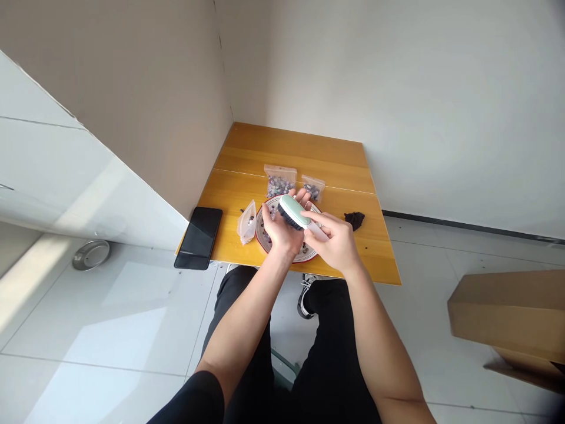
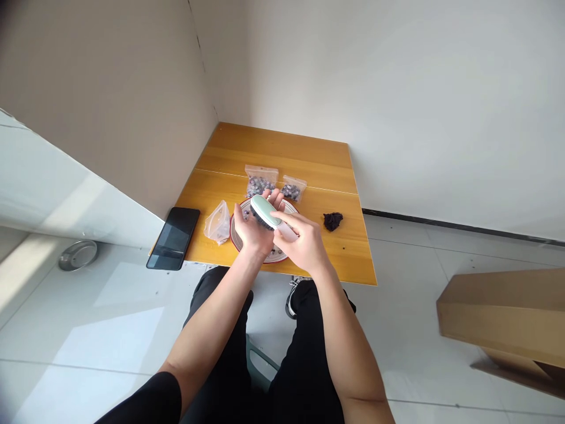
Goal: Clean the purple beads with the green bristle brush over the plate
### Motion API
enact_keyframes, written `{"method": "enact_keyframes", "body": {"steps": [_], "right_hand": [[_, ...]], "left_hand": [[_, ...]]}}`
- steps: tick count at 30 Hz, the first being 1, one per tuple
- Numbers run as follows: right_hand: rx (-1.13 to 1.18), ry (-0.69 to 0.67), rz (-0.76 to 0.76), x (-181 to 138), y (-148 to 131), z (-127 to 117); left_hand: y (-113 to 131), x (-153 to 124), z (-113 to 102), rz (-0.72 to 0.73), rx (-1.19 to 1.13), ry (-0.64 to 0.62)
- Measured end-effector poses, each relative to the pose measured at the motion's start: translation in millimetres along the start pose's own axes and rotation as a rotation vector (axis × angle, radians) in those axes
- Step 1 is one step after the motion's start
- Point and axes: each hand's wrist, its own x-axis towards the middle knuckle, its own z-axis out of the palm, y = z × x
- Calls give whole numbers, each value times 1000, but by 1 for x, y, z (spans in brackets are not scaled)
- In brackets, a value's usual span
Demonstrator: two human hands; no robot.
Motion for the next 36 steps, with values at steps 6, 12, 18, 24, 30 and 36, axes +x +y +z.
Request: {"method": "enact_keyframes", "body": {"steps": [6, 12, 18, 24, 30, 36], "right_hand": [[64, -85, 42, -2, 3, -3], [6, -4, 8, 1, 1, -3], [81, -107, 67, -2, 7, -5], [-13, 7, -10, 0, 7, -3], [43, -109, 26, -2, 7, -7], [-15, -4, -23, 0, 7, -5]], "left_hand": [[2, 0, 0, 2, 15, 23], [-1, 0, 1, -11, 13, 7], [0, 1, 0, -18, 12, 20], [1, 0, 0, -5, 8, -6], [2, 1, 1, -11, 34, 24], [0, 0, 0, -6, 27, -5]]}}
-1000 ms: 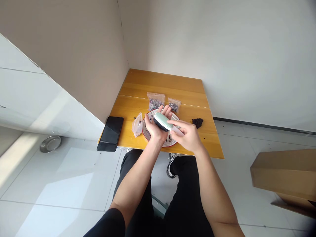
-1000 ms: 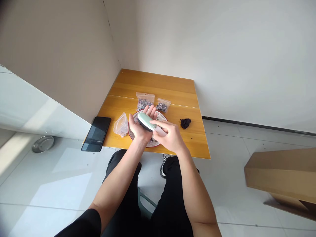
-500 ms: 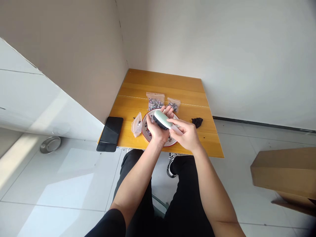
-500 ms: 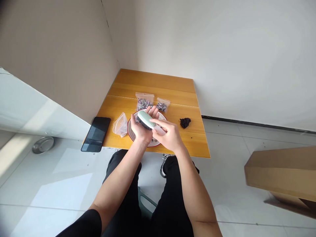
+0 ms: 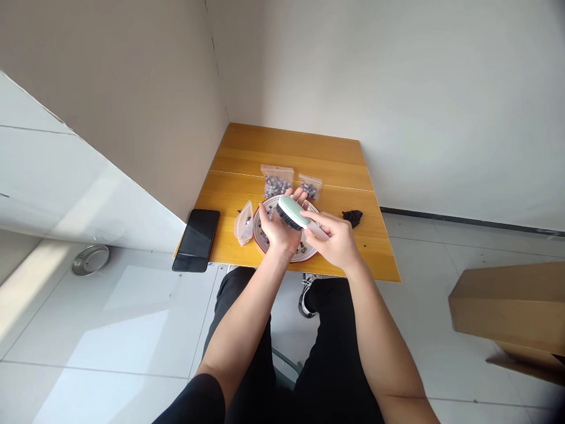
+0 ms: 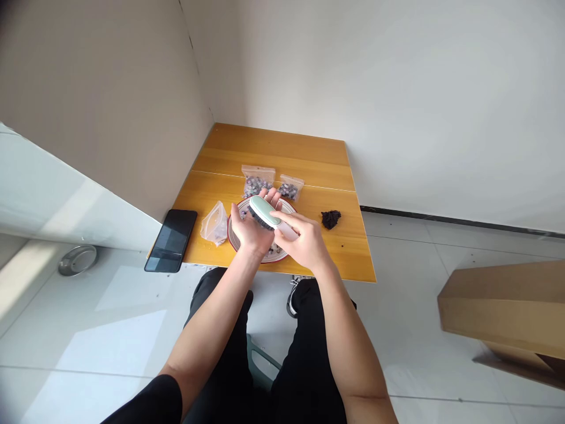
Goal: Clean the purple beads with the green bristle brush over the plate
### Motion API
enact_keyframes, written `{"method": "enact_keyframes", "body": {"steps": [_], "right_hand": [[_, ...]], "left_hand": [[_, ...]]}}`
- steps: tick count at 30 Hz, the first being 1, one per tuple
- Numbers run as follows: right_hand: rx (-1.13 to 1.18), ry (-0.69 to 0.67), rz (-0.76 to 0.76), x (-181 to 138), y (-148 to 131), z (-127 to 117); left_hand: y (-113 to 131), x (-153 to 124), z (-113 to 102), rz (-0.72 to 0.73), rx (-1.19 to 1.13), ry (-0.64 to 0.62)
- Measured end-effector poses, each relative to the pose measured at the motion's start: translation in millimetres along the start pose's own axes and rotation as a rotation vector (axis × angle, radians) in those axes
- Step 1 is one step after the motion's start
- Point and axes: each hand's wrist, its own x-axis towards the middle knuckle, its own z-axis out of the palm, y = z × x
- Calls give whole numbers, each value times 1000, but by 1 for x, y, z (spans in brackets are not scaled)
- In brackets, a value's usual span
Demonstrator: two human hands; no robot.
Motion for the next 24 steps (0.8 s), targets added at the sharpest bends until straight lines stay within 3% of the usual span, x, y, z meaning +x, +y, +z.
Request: {"method": "enact_keyframes", "body": {"steps": [6, 12, 18, 24], "right_hand": [[74, -109, 44, -3, 3, -2], [22, 2, 10, 0, 4, 0], [142, -142, 119, -3, 4, -6], [79, -17, 76, -1, 5, -3]], "left_hand": [[2, 2, -1, -1, 14, 23], [0, 1, -1, 3, 10, -1], [4, 1, -1, 1, 40, 8], [1, -1, 1, -14, 15, -10]]}}
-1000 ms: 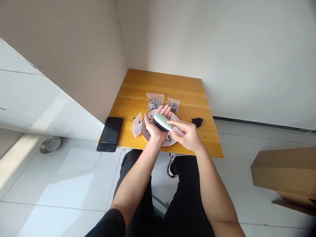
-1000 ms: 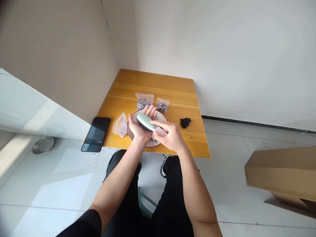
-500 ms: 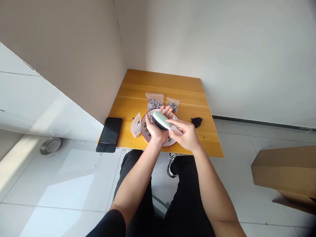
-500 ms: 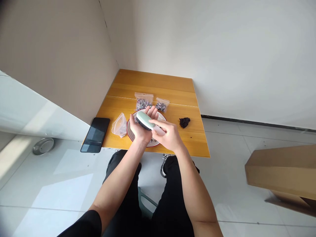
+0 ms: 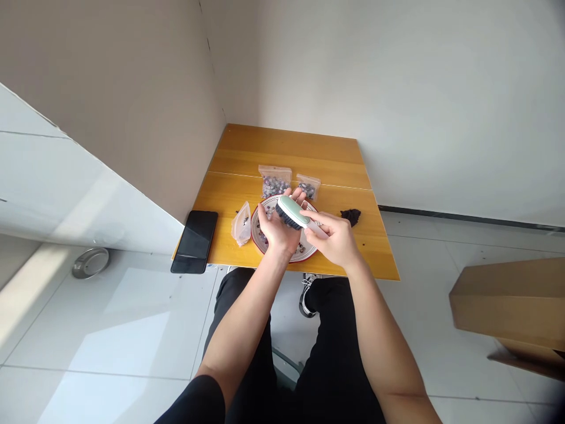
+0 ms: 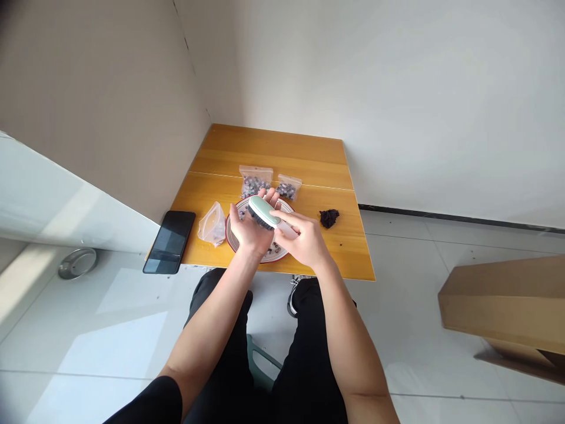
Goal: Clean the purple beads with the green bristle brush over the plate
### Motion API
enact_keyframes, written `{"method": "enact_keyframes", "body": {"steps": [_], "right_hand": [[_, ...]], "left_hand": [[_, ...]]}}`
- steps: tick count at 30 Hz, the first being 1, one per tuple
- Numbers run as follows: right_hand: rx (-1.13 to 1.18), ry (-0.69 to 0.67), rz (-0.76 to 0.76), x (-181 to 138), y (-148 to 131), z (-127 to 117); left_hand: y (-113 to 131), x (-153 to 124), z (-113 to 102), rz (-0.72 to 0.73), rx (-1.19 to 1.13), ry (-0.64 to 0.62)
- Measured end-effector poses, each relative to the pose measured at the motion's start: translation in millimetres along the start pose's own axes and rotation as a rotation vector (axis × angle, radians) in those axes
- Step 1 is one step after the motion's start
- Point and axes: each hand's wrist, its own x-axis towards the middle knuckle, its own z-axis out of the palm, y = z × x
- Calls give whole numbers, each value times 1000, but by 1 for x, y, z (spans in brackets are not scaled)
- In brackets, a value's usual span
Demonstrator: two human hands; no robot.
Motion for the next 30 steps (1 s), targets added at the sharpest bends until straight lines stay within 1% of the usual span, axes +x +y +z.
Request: {"method": "enact_keyframes", "body": {"steps": [5, 7, 11, 12, 15, 17, 19, 21, 22, 24, 26, 28, 30], "right_hand": [[55, -110, 20, -2, 0, 1], [40, -91, -15, -2, -2, 4], [-49, 32, -75, 0, -1, 6], [-50, 33, -65, 0, 0, 5], [24, -58, 4, -2, 2, 5], [71, -85, 18, -2, 2, 7], [84, -42, 16, -1, 0, 9], [113, 3, 61, -1, 0, 9], [150, -3, 99, -1, 0, 8], [273, -60, 171, -2, 3, 5], [425, -104, 196, -2, 8, 2], [554, -59, 192, -1, 12, 0], [643, 56, 208, 1, 16, 0]], "left_hand": [[2, 3, -3, 26, 1, 13], [1, 4, -3, 15, 0, 16], [0, 4, -2, 20, -9, -3], [0, 4, -3, 29, -10, -6], [2, 4, -5, 49, -2, 0], [2, 5, -6, 44, 5, 13], [1, 5, -6, 29, 4, 14], [0, 4, -5, 21, -3, -4], [0, 4, -4, 21, -9, -13], [1, 3, -3, 29, -20, -23], [4, 4, -3, 35, -25, -23], [7, 6, -5, 29, -19, -3], [8, 8, -7, 22, -17, 25]]}}
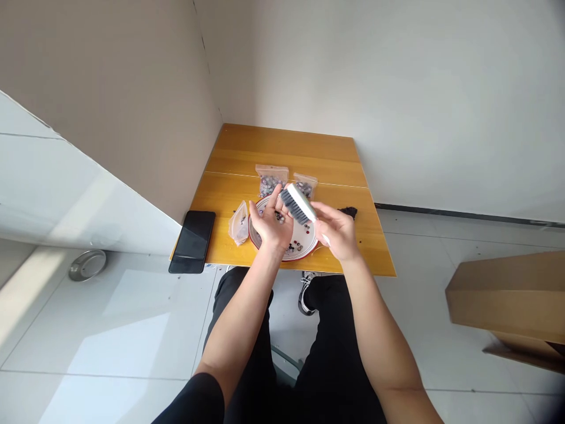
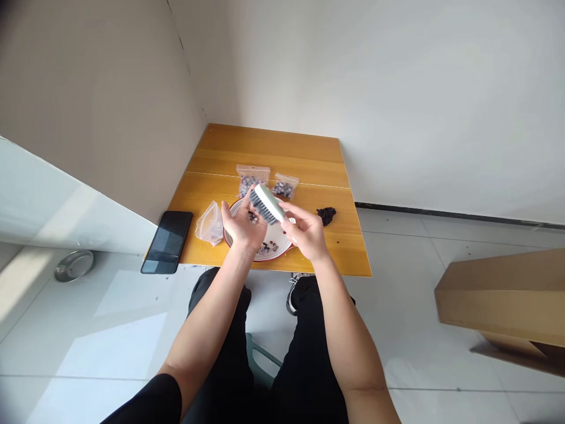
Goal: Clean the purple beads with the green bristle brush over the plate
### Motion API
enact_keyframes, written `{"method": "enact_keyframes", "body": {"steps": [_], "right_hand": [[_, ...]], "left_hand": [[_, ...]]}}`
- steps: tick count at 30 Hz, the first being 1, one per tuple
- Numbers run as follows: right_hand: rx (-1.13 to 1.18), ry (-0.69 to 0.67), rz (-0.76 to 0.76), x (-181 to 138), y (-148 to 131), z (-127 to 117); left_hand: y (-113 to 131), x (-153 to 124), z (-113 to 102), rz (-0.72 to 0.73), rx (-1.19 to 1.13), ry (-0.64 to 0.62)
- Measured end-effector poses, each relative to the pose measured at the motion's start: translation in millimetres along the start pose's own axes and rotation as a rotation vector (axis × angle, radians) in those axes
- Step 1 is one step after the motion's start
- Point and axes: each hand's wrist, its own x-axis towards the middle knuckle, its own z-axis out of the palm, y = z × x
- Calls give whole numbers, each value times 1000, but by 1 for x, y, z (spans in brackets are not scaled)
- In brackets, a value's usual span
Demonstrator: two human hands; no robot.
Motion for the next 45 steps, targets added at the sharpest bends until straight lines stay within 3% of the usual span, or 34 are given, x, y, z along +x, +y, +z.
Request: {"method": "enact_keyframes", "body": {"steps": [3, 6, 11, 23, 30, 37, 45], "right_hand": [[-2, 246, 11, 7, 4, -6], [-228, 474, 17, 13, 11, -16], [-558, 592, 94, 14, 24, -32], [-950, 440, 99, 7, 21, -24], [-1079, 666, 4, 5, 16, -61], [-1145, 346, 20, 16, 33, -84], [-1172, 230, 53, 9, 28, -92]], "left_hand": [[1, 2, -3, -2, -17, -13], [2, 1, -3, -10, -19, -24], [3, -1, -1, -10, -15, -5], [5, -3, 2, -15, 13, 8], [5, 0, -2, -14, -8, -9], [3, -3, 4, -40, 8, -12], [3, -4, 3, -61, 18, -71]]}}
